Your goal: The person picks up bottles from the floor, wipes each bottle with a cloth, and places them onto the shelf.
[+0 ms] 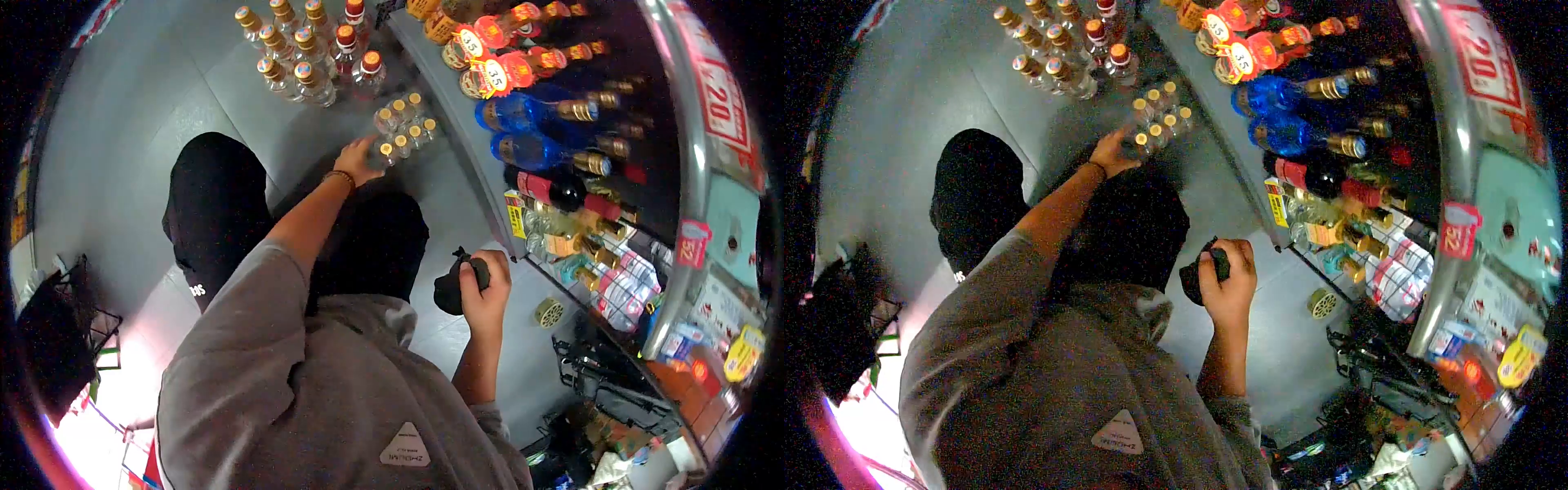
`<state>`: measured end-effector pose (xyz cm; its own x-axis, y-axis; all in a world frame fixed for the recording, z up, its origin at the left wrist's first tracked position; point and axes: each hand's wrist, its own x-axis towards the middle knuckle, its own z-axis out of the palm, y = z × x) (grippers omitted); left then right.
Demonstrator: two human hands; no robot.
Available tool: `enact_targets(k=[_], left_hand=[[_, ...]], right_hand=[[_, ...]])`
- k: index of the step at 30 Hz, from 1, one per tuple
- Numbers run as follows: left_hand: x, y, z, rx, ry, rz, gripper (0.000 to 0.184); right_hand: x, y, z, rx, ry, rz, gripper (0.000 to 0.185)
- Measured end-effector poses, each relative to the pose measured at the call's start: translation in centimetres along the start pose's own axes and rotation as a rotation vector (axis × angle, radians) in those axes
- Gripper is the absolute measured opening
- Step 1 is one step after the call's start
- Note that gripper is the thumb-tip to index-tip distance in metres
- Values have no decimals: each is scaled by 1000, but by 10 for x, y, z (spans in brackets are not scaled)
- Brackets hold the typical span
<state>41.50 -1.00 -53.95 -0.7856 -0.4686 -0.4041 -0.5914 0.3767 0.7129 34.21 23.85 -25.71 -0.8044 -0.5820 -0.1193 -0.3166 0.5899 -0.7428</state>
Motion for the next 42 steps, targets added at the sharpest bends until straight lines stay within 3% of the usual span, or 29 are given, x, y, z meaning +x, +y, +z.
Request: enact_targets(k=[6, 13, 15, 18, 19, 24, 26, 30, 36, 40, 42], left_hand=[[10, 11, 35, -84, 183, -24, 81], [-2, 36, 13, -231, 184, -121, 69], [-8, 39, 8, -394, 291, -60, 65], [-33, 87, -33, -346, 363, -44, 63], [-39, 88, -31, -310, 515, 32, 62], [-72, 140, -88, -340, 490, 83, 60], [-84, 160, -108, -518, 479, 131, 61], [-100, 199, -141, -632, 474, 313, 65], [-116, 253, -177, -487, 440, 362, 74], [-116, 285, -185, -676, 397, 371, 78], [-112, 295, -191, -562, 389, 552, 87]], right_hand=[[15, 16, -2, -11, -60, 21, 16], [33, 24, 2, -36, -148, 10, 16], [39, 22, 4, -19, -159, -3, 16], [50, 15, 5, 0, -201, -28, 16], [55, 12, 6, 10, -206, -46, 16], [78, -5, -4, 50, -253, -123, 16], [89, -16, -13, 69, -256, -164, 16], [118, -38, -35, 96, -272, -324, 20], [147, -64, -67, 289, -299, -329, 25], [149, -76, -89, 381, -265, -326, 27], [147, -78, -100, 388, -262, -299, 27]])
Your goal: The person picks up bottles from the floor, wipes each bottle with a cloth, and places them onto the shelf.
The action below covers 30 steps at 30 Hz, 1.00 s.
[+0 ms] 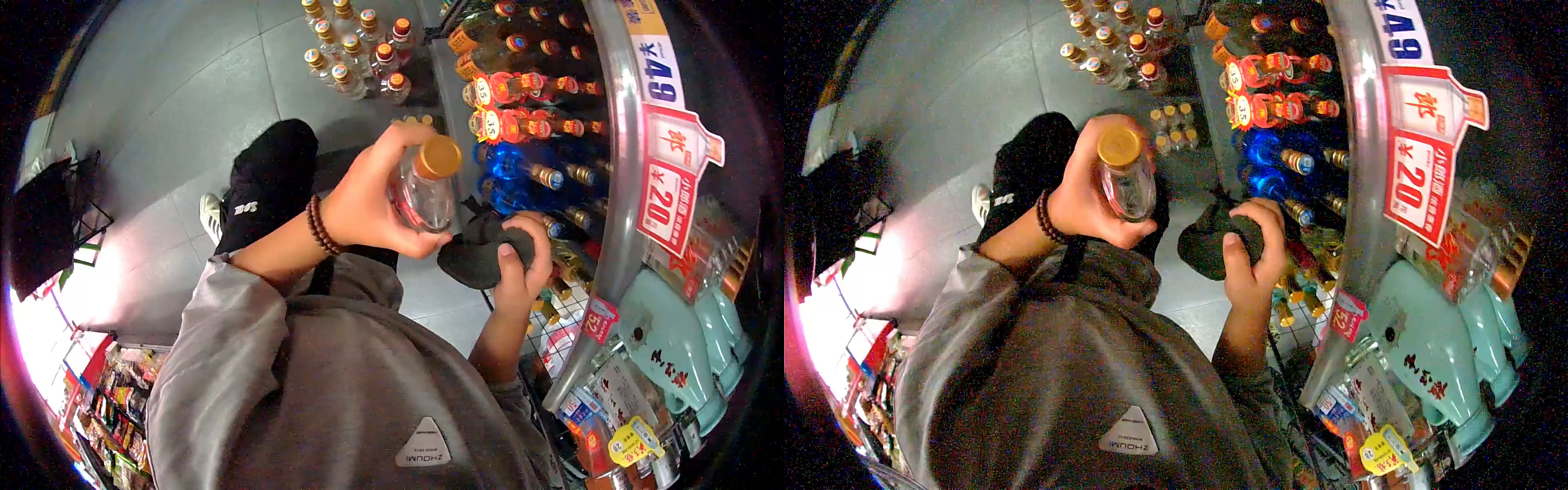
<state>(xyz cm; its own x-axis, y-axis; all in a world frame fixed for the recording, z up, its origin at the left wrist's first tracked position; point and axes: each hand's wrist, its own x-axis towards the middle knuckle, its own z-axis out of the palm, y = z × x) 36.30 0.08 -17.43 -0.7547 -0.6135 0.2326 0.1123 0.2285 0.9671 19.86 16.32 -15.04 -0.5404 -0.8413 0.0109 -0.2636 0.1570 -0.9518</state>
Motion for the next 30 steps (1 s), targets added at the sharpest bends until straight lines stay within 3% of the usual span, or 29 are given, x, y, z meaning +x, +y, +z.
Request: enact_targets(k=[2, 4, 6, 12, 14, 20, 22, 28, 29, 30], left_hand=[[3, 6, 3, -44, -24, -35, 93], [12, 15, 3, 33, -39, 121, 99], [16, 20, 0, -16, -92, 142, 104], [34, 36, -15, -100, -173, 251, 97], [49, 48, -22, -80, -115, 278, 84], [79, 64, -65, -111, -366, 246, 91], [94, 68, -85, -138, -467, 199, 91], [132, 83, -130, -149, -659, 211, 85], [135, 86, -132, -245, -680, 160, 84], [139, 90, -132, -338, -705, 108, 84]], right_hand=[[-4, -14, -6, -61, 26, -10, 28], [-4, -28, -9, -42, 29, -41, 28], [-3, -46, -6, -28, 71, -44, 28], [-4, -110, 8, -121, 160, -163, 29], [-2, -140, 12, -138, 170, -254, 29], [24, -197, 45, -162, 301, -441, 30], [42, -214, 58, -401, 200, -553, 34], [79, -224, 94, -592, 317, -478, 28], [83, -211, 95, -486, 421, -496, 27], [83, -211, 95, -614, 448, -443, 27]])
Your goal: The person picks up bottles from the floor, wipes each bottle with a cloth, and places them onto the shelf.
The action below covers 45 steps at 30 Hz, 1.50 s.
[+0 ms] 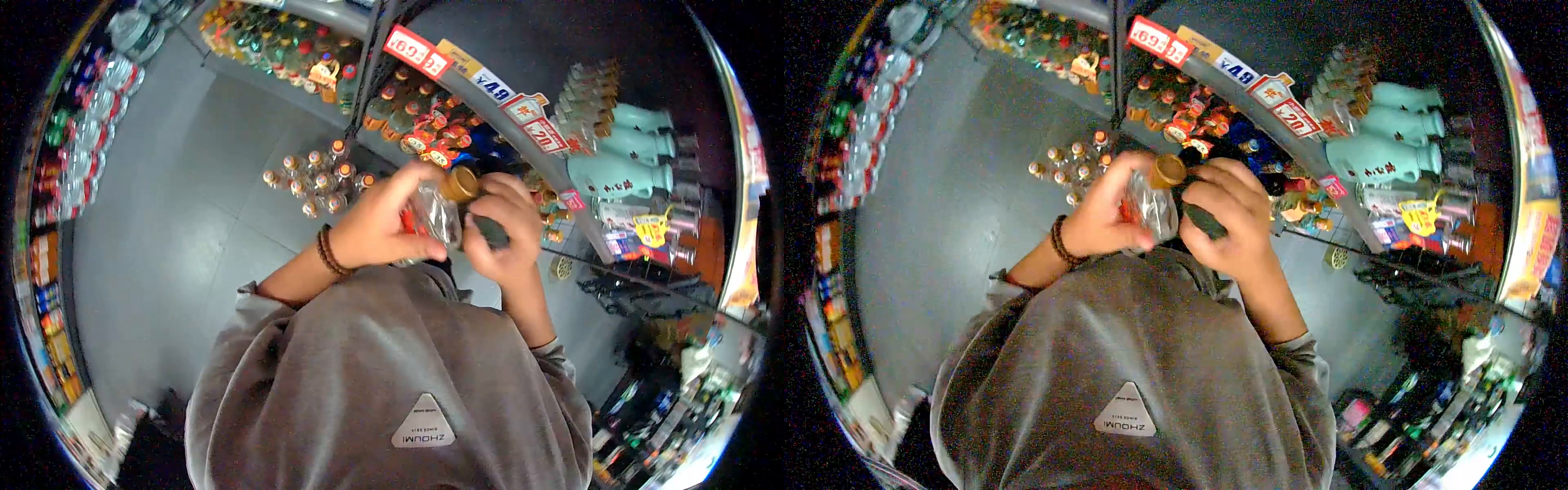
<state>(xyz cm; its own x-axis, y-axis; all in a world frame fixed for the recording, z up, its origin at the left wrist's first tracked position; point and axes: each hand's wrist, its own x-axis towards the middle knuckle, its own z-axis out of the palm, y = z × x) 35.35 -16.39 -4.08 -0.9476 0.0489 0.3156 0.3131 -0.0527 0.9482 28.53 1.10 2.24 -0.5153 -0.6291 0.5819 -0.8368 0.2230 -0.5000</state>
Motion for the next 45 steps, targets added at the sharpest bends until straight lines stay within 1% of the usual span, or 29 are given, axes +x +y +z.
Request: enact_targets(k=[2, 4, 6, 7, 8, 10, 11, 13, 16, 17, 21, 23, 26, 27, 28, 30, 31, 32, 34, 36, 37, 38, 39, 40, 42, 44, 45], left_hand=[[15, 15, 1, 51, -118, 169, 87], [24, 16, 2, -265, -184, 59, 88], [39, 24, 0, -424, -229, -72, 103], [45, 23, 4, -486, -185, -50, 101], [49, 22, 6, -548, -182, -99, 99], [59, 22, 11, -597, -234, -51, 93], [62, 18, 12, -601, -274, -62, 93], [65, 7, 16, -852, -414, 3, 88], [71, 8, 25, -870, -505, -24, 83], [76, 9, 27, -862, -590, -27, 81], [84, 13, 50, -847, -597, -85, 80], [89, 8, 59, -758, -702, 27, 79], [99, 2, 78, -633, -719, 81, 79], [100, 1, 81, -591, -745, 29, 80], [102, 0, 88, -577, -754, 33, 80], [104, 1, 104, -426, -584, 34, 73], [102, 9, 113, -412, -518, -39, 76], [103, 10, 116, -400, -524, -30, 76], [107, 7, 120, -362, -426, -104, 79], [120, 9, 112, -225, -412, -30, 79], [126, 15, 108, -224, -371, -58, 76], [134, 19, 102, -222, -333, -84, 73], [146, 20, 89, -135, -327, -104, 71], [161, 26, 83, -198, -347, -60, 65], [190, 42, 75, -206, -236, -90, 54], [222, 46, 59, -355, -298, -170, 39], [239, 45, 58, -353, -291, -165, 37]], right_hand=[[-11, 7, 10, 1, 14, 9, 28], [-11, 6, 13, 37, 213, 192, 25], [-12, 14, 7, -21, 343, 231, 25], [-12, 13, 2, -81, 384, 252, 26], [-16, 13, -1, -104, 408, 266, 27], [-20, 11, -11, -169, 401, 288, 27], [-23, 7, -13, -190, 430, 308, 27], [-29, 0, -16, -181, 443, 404, 27], [-39, -1, -20, -197, 455, 409, 27], [-44, -1, -21, -202, 474, 421, 27], [-69, 6, -25, -197, 546, 516, 25], [-84, 8, -26, -177, 572, 555, 24], [-101, 16, -34, -112, 660, 588, 23], [-107, 19, -36, -95, 675, 604, 22], [-113, 22, -40, -80, 686, 621, 22], [-125, 26, -48, -76, 688, 598, 22], [-131, 30, -50, -73, 677, 624, 23], [-134, 32, -53, -71, 666, 648, 23], [-140, 35, -56, -90, 678, 628, 23], [-149, 37, -54, -123, 620, 690, 23], [-148, 34, -54, -114, 630, 721, 23], [-148, 32, -52, -113, 625, 704, 23], [-152, 32, -49, -104, 615, 728, 23], [-155, 33, -46, -97, 605, 752, 23], [-158, 30, -39, -97, 585, 767, 22], [-160, 27, -32, -94, 589, 756, 23], [-158, 23, -30, -94, 584, 773, 23]])
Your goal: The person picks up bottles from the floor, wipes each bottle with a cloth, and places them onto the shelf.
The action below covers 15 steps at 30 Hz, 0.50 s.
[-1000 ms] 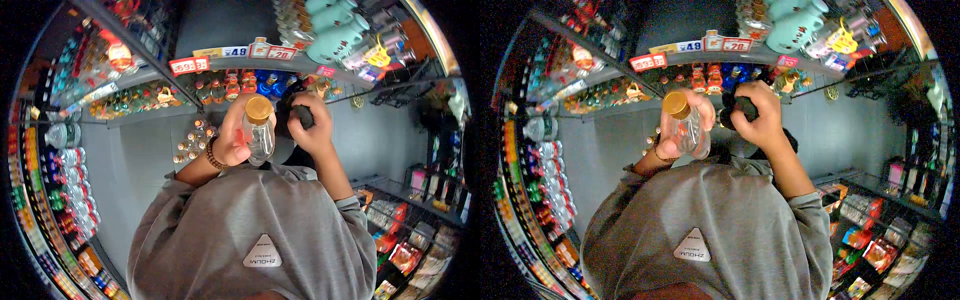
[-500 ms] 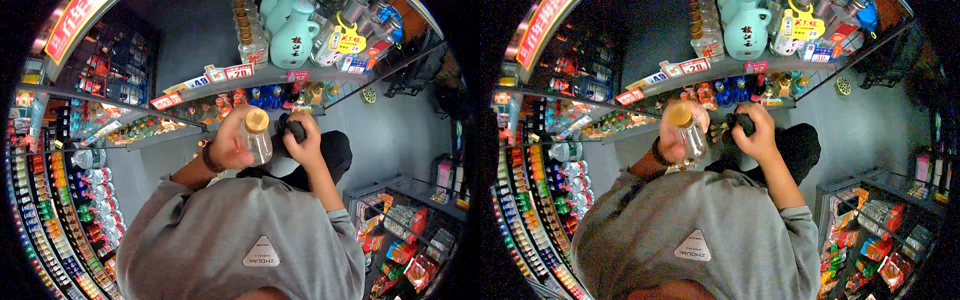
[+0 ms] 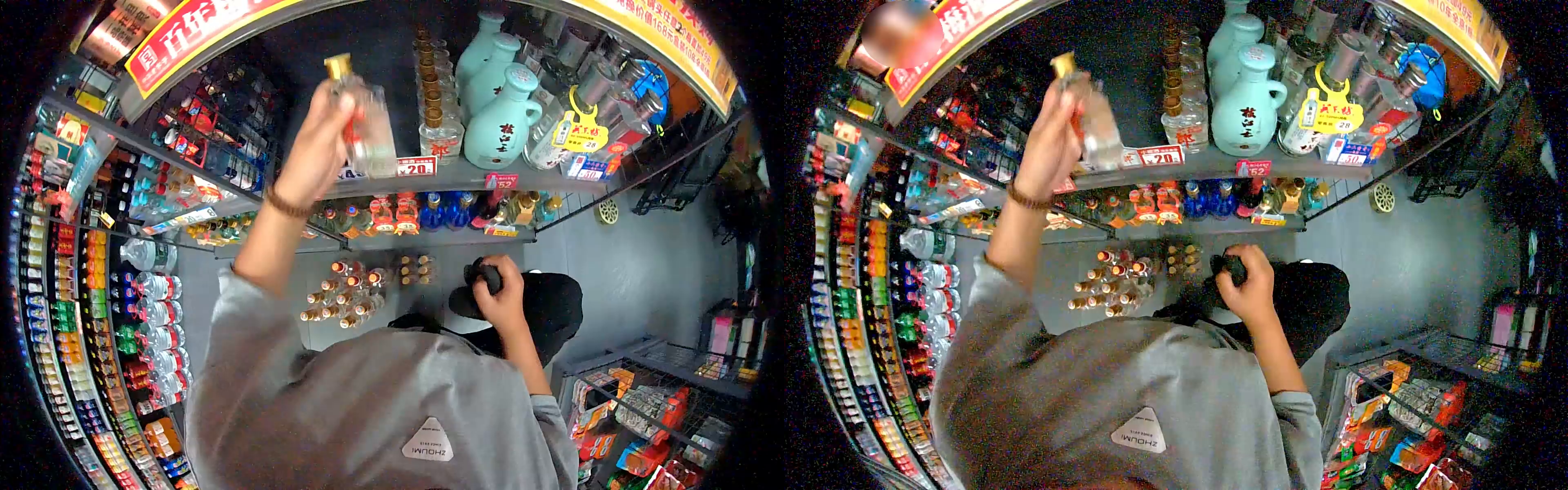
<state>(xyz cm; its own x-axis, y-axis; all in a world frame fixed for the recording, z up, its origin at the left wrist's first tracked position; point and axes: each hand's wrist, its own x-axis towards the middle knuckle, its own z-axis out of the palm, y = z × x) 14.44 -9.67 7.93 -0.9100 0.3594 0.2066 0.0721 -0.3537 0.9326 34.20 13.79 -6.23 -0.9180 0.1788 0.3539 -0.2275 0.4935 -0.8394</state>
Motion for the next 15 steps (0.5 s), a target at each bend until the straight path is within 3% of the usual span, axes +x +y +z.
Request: enact_targets(k=[3, 6, 7, 9, 10, 13, 15], left_hand=[[48, -9, -28, 19, -100, -11, 43], [90, -34, -55, 260, -40, -107, 55], [98, -41, -60, 256, -41, -101, 55], [115, -56, -69, 660, 82, -58, 41], [130, -72, -84, 655, 80, -51, 41], [177, -125, -128, 752, 5, -32, 49], [191, -135, -131, 754, -18, 46, 69]], right_hand=[[-12, 0, 2, -3, -11, 33, 24], [-22, -5, -1, -28, 12, 28, 24], [-25, -6, -3, -44, 23, 43, 24], [-30, -12, -8, -61, 24, 60, 24], [-32, -16, -10, -80, 53, 74, 23], [-40, -15, -13, -89, 88, 110, 22], [-45, -14, -12, -91, 122, 137, 22]])
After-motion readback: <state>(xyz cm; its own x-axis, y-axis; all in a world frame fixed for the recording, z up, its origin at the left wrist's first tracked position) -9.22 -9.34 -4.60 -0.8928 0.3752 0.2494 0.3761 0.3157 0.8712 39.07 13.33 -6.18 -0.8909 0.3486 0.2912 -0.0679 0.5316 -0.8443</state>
